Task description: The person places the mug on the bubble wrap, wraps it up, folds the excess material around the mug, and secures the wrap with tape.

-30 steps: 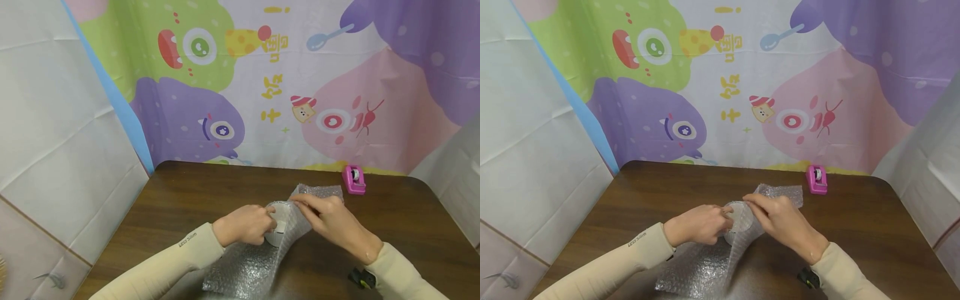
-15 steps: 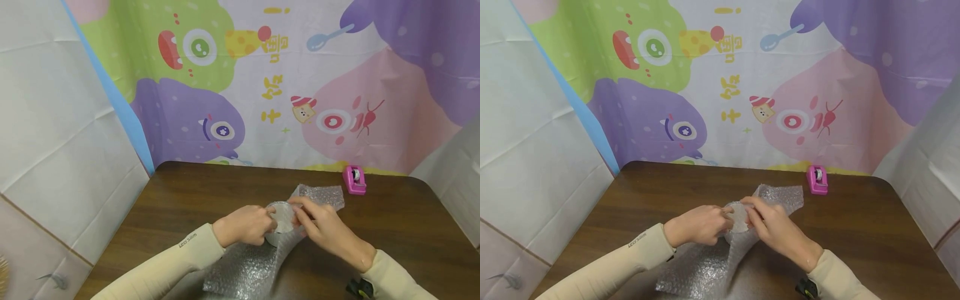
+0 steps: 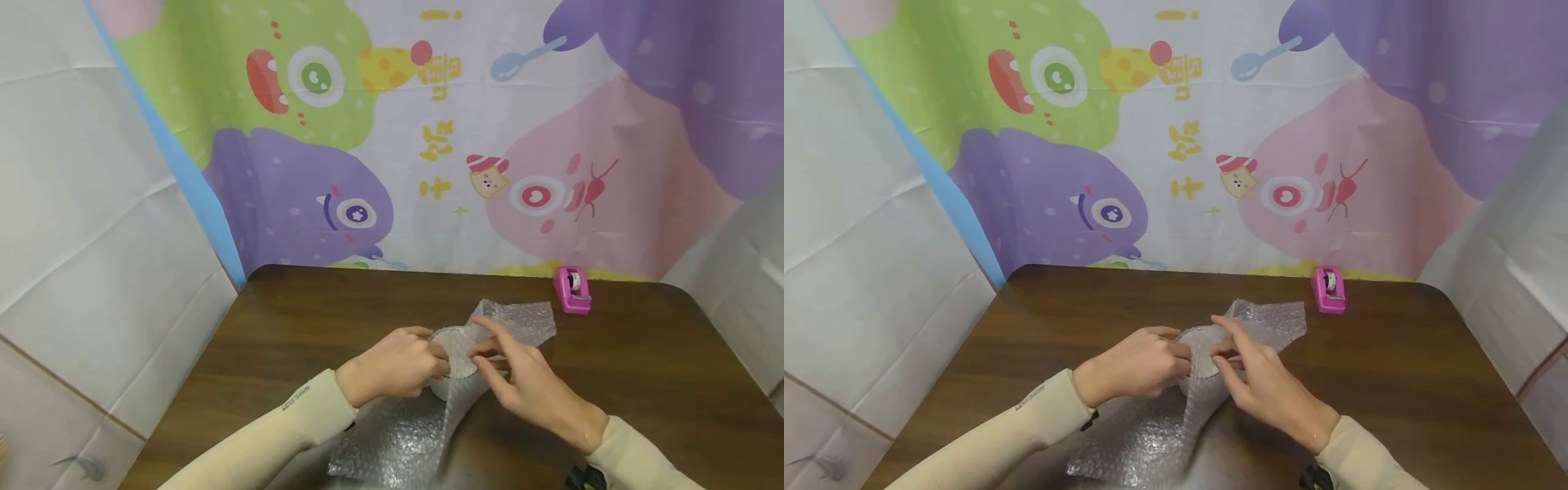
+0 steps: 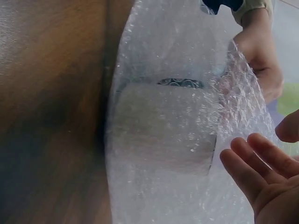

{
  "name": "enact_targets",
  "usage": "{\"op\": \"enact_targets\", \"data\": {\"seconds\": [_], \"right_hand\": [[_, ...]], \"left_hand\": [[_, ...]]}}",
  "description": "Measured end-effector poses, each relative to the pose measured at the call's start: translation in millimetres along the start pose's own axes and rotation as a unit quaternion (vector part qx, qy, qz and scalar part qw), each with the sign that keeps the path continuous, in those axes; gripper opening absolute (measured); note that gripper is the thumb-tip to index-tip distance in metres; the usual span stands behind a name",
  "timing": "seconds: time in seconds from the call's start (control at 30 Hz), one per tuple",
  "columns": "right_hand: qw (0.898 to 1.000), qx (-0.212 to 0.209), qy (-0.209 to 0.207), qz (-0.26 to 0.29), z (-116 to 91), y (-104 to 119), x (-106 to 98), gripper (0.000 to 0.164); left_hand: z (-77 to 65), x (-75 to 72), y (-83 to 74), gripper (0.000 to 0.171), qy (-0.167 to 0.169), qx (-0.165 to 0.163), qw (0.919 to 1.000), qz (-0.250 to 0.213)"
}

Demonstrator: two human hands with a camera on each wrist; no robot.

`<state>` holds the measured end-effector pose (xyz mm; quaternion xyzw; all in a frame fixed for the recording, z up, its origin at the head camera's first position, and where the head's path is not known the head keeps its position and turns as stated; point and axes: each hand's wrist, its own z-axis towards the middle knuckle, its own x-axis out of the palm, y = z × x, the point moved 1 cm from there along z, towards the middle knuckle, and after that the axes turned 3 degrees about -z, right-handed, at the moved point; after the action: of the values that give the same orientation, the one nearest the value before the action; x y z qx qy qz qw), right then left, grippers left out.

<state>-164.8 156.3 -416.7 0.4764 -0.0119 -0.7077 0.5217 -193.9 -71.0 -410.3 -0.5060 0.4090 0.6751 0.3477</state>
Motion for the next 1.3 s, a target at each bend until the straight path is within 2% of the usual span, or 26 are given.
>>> {"op": "enact_targets", "data": {"seconds": [0.13,0.2,0.3,0.4,0.57,0.77,1.07,1.17,1.3], "right_hand": [[1.0,0.008,-0.011,0.027,-4,-1,3,0.085],[0.999,0.009,-0.016,0.031,-7,-1,4,0.086],[0.999,-0.004,-0.026,0.02,-13,-2,7,0.079],[1.0,-0.014,-0.025,0.004,-18,-4,10,0.072],[0.999,-0.035,-0.007,-0.013,-26,-7,13,0.072],[0.997,-0.07,-0.001,-0.017,-32,-10,16,0.073],[0.995,-0.062,0.059,-0.049,-35,-15,13,0.061],[0.992,-0.088,0.071,-0.051,-35,-18,13,0.049],[0.984,-0.138,0.072,-0.083,-35,-22,13,0.053]], "left_hand": [[-4.5,-3.5,0.8,0.003,-0.074,0.018,0.9967,0.029],[-7.1,-4.1,1.7,0.007,-0.11,0.02,0.9932,0.033],[-11.7,-3.8,3.1,0.012,-0.133,0.018,0.9909,0.012],[-15.6,-3.1,4.3,0.011,-0.133,0.018,0.9908,-0.02],[-21.7,-1.9,7.5,0.009,-0.126,0.027,0.9904,-0.051],[-26.0,-3.8,10.3,0.012,-0.116,0.03,0.9916,-0.049],[-27.6,-3.5,11.2,0.013,-0.115,0.028,0.9919,-0.048],[-27.5,-3.0,11.5,0.014,-0.115,0.024,0.9917,-0.053],[-27.1,-3.9,11.4,0.013,-0.113,0.023,0.9918,-0.054]]}}
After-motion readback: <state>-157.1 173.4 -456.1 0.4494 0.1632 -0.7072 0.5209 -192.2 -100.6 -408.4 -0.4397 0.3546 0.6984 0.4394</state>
